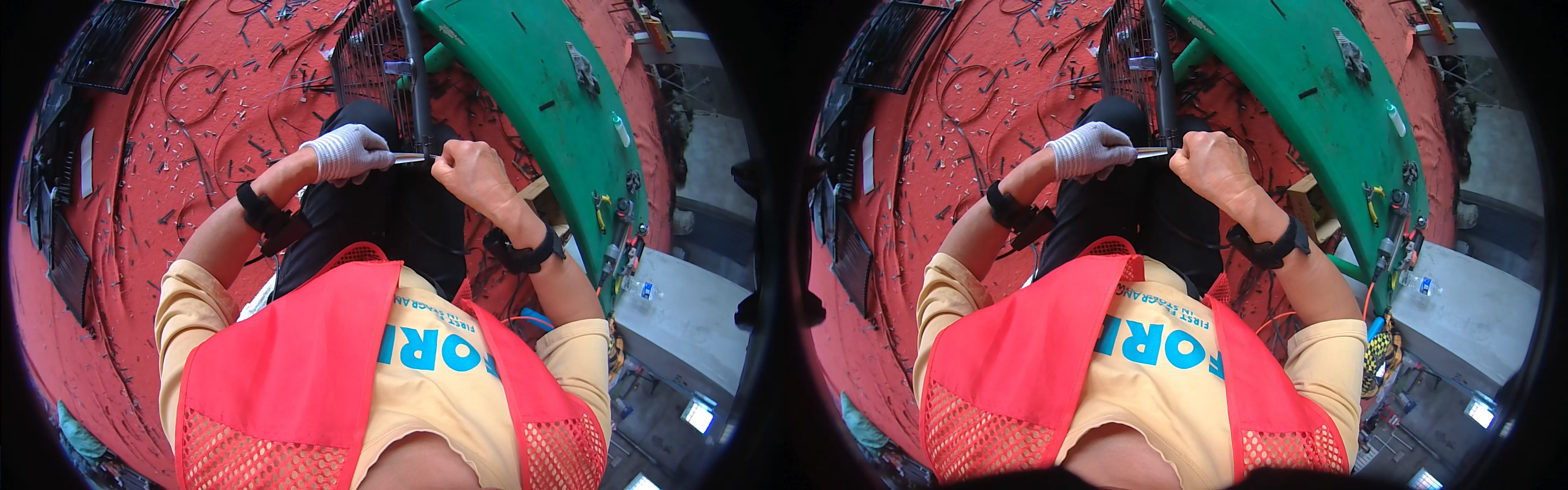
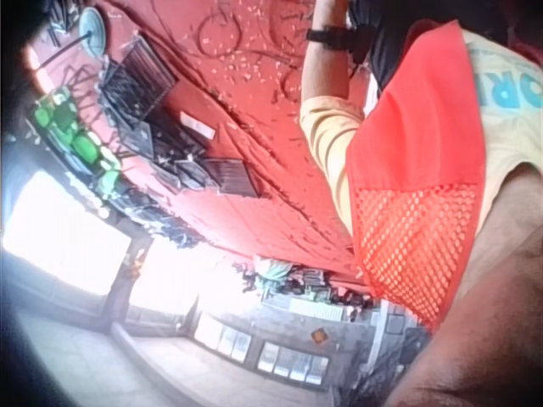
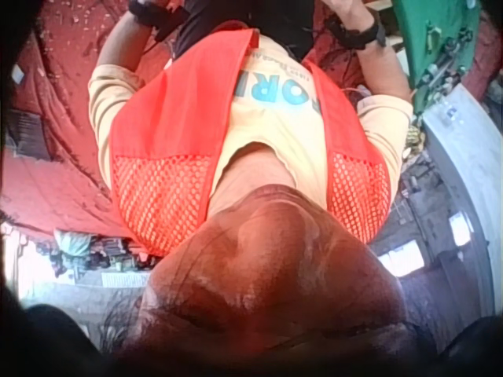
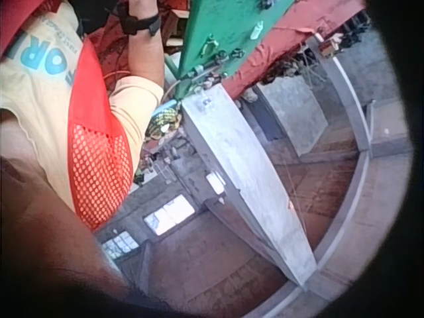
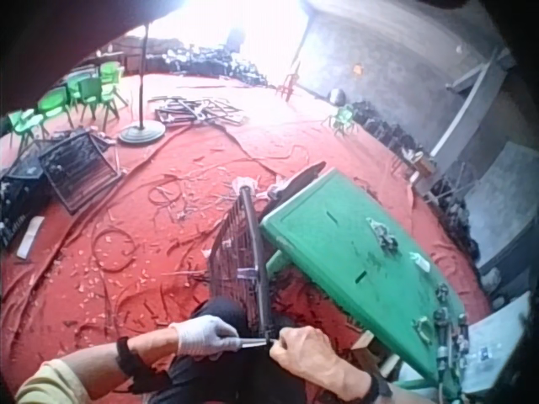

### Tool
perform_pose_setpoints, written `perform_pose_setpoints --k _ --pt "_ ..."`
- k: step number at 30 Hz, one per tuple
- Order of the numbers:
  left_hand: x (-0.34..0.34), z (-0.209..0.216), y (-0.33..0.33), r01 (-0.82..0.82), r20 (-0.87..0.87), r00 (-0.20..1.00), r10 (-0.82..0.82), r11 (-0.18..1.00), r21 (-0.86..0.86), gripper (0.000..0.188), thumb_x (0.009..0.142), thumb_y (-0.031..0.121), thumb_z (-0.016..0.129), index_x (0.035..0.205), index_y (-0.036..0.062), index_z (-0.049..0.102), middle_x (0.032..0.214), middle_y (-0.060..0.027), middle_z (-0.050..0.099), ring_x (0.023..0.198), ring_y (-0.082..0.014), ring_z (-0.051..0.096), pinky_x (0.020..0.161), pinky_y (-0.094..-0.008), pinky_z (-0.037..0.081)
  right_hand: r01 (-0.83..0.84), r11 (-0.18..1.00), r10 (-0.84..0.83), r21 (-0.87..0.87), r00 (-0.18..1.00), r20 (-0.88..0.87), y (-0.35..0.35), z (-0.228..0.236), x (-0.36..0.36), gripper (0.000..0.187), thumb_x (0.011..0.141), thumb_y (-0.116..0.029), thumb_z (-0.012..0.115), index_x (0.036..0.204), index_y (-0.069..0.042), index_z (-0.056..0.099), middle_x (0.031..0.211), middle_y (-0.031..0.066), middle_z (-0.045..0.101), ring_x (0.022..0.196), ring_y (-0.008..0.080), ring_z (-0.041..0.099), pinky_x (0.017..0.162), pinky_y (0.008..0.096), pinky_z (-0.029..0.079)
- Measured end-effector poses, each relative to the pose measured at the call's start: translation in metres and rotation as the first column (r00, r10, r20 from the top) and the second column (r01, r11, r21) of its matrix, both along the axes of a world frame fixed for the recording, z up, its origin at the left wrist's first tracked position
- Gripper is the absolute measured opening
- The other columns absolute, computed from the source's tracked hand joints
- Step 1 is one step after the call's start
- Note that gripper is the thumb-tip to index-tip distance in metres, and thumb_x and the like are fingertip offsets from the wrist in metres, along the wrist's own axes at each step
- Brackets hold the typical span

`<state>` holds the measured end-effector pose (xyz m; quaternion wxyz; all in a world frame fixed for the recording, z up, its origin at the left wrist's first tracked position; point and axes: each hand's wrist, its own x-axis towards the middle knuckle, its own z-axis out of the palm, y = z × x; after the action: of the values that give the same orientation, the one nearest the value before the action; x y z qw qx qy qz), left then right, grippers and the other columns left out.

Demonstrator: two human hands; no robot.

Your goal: The person sits on the floor and assembles a black metal grate by inserting and securing thin metal rods into a frame. They use a small tool to tighten or adjust the rods and repeatedly reposition the grate to access different sections.

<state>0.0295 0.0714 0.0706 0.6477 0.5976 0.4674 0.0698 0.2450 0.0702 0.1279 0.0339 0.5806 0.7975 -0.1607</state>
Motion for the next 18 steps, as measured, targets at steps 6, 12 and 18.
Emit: perform_pose_setpoints --k 6,12,18 --pt "0.013 0.005 0.006 0.021 -0.014 1.0 -0.021 1.0 -0.011 0.029 0.091 0.033 0.055 0.094 0.0059 0.065 0.052 -0.0031 0.054 0.037 -0.0121 0.047 0.034 -0.0263 0.038 0.06 0.997 -0.064 -0.05 0.995 -0.079 0.004 0.003 0.008 0.025 0.075 -0.025 0.058 0.073 -0.002 0.066 0.072 0.0209 0.064 0.072 0.0373 0.064 0.071 0.044 0.052" --pt "0.02 0.003 0.008 0.028 -0.011 1.0 -0.028 1.0 -0.001 0.029 0.091 0.034 0.055 0.092 0.0062 0.064 0.052 -0.0031 0.053 0.036 -0.0121 0.047 0.034 -0.0267 0.038 0.041 0.997 -0.045 -0.064 0.997 -0.07 0.006 0.003 0.012 0.025 0.076 -0.024 0.058 0.072 -0.002 0.066 0.072 0.0203 0.064 0.071 0.0375 0.064 0.07 0.0435 0.052" --pt "0.022 -0.002 0.008 0.032 -0.016 0.999 -0.031 0.999 0.026 0.03 0.091 0.035 0.054 0.092 0.0064 0.064 0.052 -0.0032 0.054 0.037 -0.0126 0.049 0.034 -0.0269 0.039 0.036 0.998 -0.038 -0.051 0.998 -0.05 0.004 0.0 0.008 0.024 0.076 -0.024 0.057 0.073 -0.002 0.066 0.073 0.0207 0.064 0.073 0.0381 0.064 0.07 0.0447 0.052"
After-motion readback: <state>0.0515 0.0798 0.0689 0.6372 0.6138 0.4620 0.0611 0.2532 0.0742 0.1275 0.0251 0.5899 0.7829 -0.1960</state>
